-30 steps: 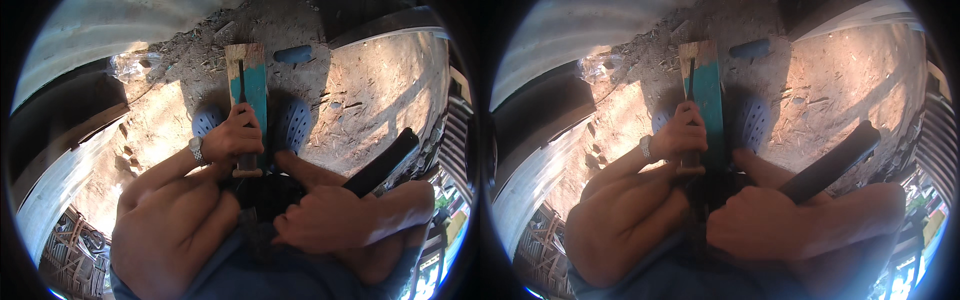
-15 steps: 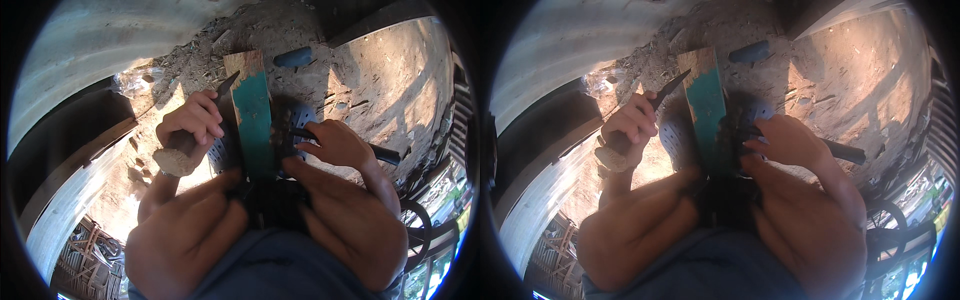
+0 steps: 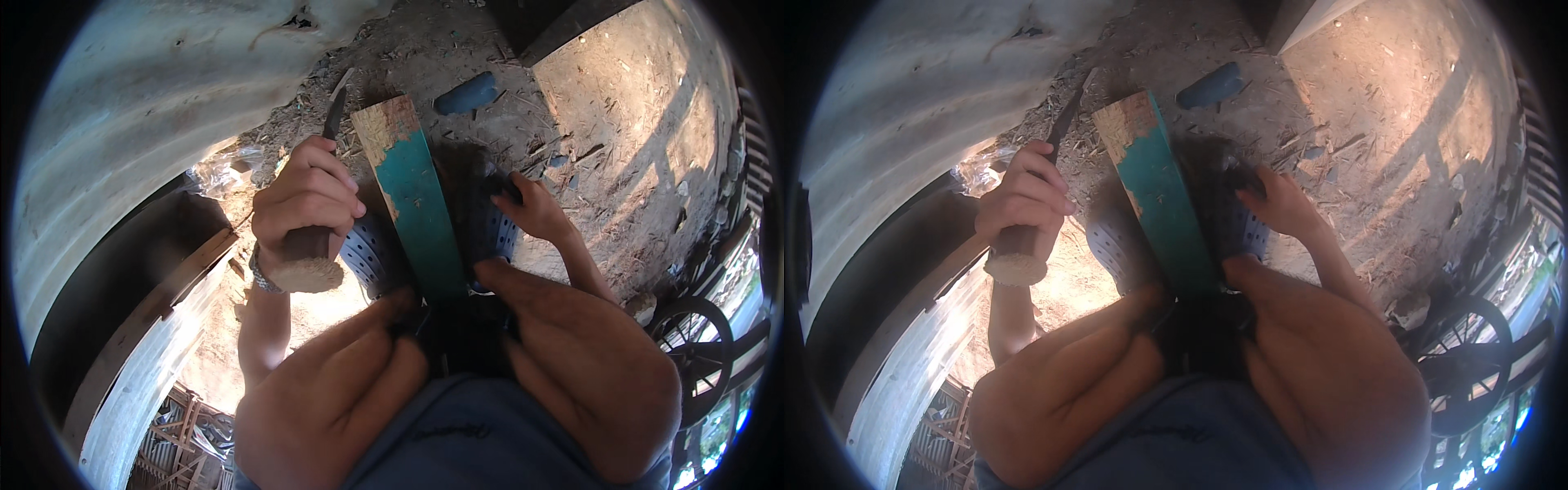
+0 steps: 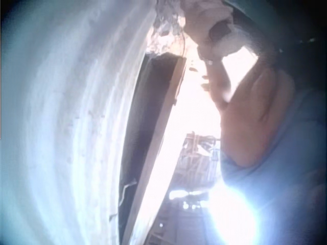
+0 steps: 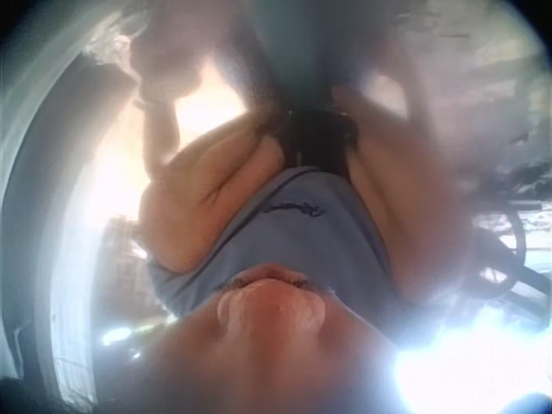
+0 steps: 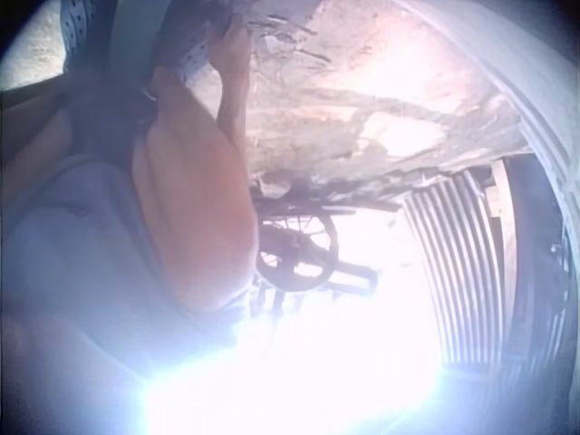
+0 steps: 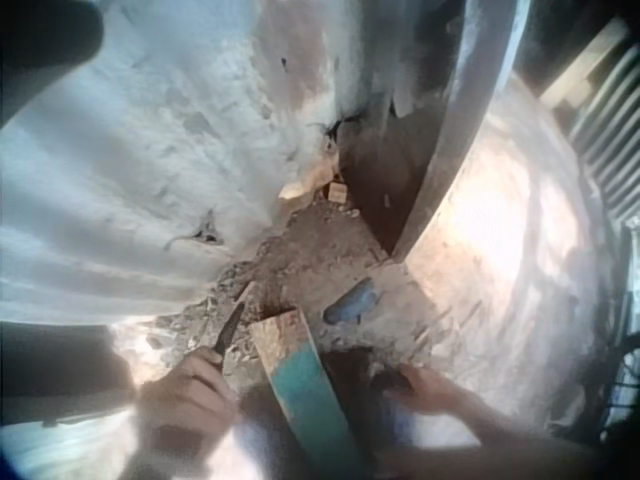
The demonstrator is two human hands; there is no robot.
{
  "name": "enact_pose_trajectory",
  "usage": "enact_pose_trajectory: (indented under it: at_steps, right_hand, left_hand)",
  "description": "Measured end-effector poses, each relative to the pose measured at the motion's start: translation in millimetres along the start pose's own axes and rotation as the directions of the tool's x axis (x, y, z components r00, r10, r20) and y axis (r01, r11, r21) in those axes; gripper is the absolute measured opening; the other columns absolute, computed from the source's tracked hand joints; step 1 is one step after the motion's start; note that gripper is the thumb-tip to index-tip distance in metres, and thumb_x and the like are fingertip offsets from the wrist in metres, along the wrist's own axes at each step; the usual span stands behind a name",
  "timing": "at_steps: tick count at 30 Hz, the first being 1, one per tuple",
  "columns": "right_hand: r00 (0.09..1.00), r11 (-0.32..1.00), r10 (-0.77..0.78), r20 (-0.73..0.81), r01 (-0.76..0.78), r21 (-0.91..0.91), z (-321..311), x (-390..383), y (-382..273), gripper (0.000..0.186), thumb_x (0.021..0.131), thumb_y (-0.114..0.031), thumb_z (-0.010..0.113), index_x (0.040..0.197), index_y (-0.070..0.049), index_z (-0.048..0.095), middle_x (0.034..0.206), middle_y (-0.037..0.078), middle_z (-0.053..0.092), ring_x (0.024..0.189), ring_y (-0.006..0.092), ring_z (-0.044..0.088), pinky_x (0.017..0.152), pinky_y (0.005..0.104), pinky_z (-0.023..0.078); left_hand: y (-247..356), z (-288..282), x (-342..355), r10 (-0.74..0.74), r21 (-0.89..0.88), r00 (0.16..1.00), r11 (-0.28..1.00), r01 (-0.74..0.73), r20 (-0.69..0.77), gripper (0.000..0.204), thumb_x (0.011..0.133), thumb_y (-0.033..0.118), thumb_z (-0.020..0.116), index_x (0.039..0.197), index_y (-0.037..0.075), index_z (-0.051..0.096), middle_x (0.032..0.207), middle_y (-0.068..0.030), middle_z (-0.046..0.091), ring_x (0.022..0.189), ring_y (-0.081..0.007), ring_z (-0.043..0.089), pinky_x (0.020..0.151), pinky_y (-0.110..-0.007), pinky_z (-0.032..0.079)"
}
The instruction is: The person sits on the ground and uses a hammer and chisel to carve a groove into a piece of wood. They repeatedly strike the chisel to remove wood shavings and deepen the groove.
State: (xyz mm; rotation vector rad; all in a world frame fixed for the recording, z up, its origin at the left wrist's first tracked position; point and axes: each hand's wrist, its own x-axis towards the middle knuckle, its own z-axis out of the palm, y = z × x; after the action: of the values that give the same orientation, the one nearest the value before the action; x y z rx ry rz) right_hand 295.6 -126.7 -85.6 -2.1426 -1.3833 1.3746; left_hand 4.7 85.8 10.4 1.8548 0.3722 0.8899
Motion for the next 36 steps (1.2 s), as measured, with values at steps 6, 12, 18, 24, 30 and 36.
enact_pose_trajectory:
  at_steps: [6,12,18,24,30,36]
  right_hand:
    - [0.997,0.998,-0.012,-0.074,0.017,0.059,8.3,1.3,-1.6,0.032,0.083,-0.026,0.074,0.087,0.001,0.058,0.07,0.017,0.062,0.063,0.029,0.062,0.061,0.0404,0.048]
    - [0.996,0.996,0.019,-0.092,-0.01,0.092,9.0,4.5,3.5,0.036,0.081,-0.031,0.074,0.083,0.002,0.059,0.067,0.015,0.059,0.06,0.0232,0.058,0.06,0.0381,0.046]
    - [0.996,0.99,0.091,0.001,-0.09,0.109,1.4,7.5,-3.8,0.039,0.078,-0.033,0.073,0.097,0.001,0.065,0.082,0.021,0.067,0.079,0.0386,0.067,0.071,0.0424,0.052]
    - [0.996,0.992,0.087,-0.001,-0.087,0.089,2.5,12.5,3.7,0.043,0.075,-0.037,0.073,0.095,0.001,0.067,0.084,0.022,0.068,0.081,0.0384,0.067,0.074,0.0429,0.051]
    - [0.996,0.992,0.093,-0.016,-0.091,0.083,3.8,13.8,7.0,0.044,0.073,-0.036,0.072,0.094,0.002,0.067,0.082,0.023,0.068,0.08,0.0393,0.067,0.074,0.0436,0.051]
    - [0.987,0.991,0.085,-0.138,-0.07,0.111,12.9,16.7,-0.6,0.04,0.072,-0.033,0.07,0.086,0.004,0.064,0.063,0.016,0.059,0.058,0.0242,0.055,0.059,0.0402,0.044]
  left_hand:
    - [7.8,13.9,-10.7,-0.04,-0.13,0.933,0.987,0.092,0.357,0.021,0.077,0.03,0.073,0.073,0.012,0.063,0.076,0.0016,0.06,0.081,-0.0213,0.059,0.092,-0.046,0.042]
    - [7.9,13.4,-18.8,-0.005,0.042,0.95,0.999,-0.008,0.313,0.024,0.07,0.032,0.075,0.074,0.012,0.064,0.078,0.0015,0.061,0.083,-0.0212,0.059,0.093,-0.048,0.042]
    - [16.1,21.8,-22.5,-0.031,-0.128,0.933,0.988,0.082,0.358,0.02,0.066,0.026,0.074,0.074,0.012,0.063,0.076,0.001,0.06,0.083,-0.0217,0.059,0.091,-0.046,0.042]
    - [-1.9,5.8,-18.0,-0.033,0.107,0.967,0.994,0.006,0.252,0.02,0.068,0.026,0.074,0.072,0.011,0.062,0.073,0.0006,0.059,0.081,-0.0218,0.059,0.088,-0.043,0.043]
    - [11.6,-7.9,-22.7,-0.052,-0.057,0.949,0.996,0.074,0.311,0.023,0.068,0.031,0.075,0.071,0.011,0.062,0.075,0.0019,0.06,0.08,-0.0213,0.058,0.09,-0.045,0.042]
    - [20.2,32.4,-41.9,0.025,-0.127,0.87,0.991,0.043,0.492,0.02,0.072,0.025,0.072,0.086,0.013,0.065,0.087,0.0017,0.059,0.093,-0.0223,0.057,0.098,-0.046,0.038]
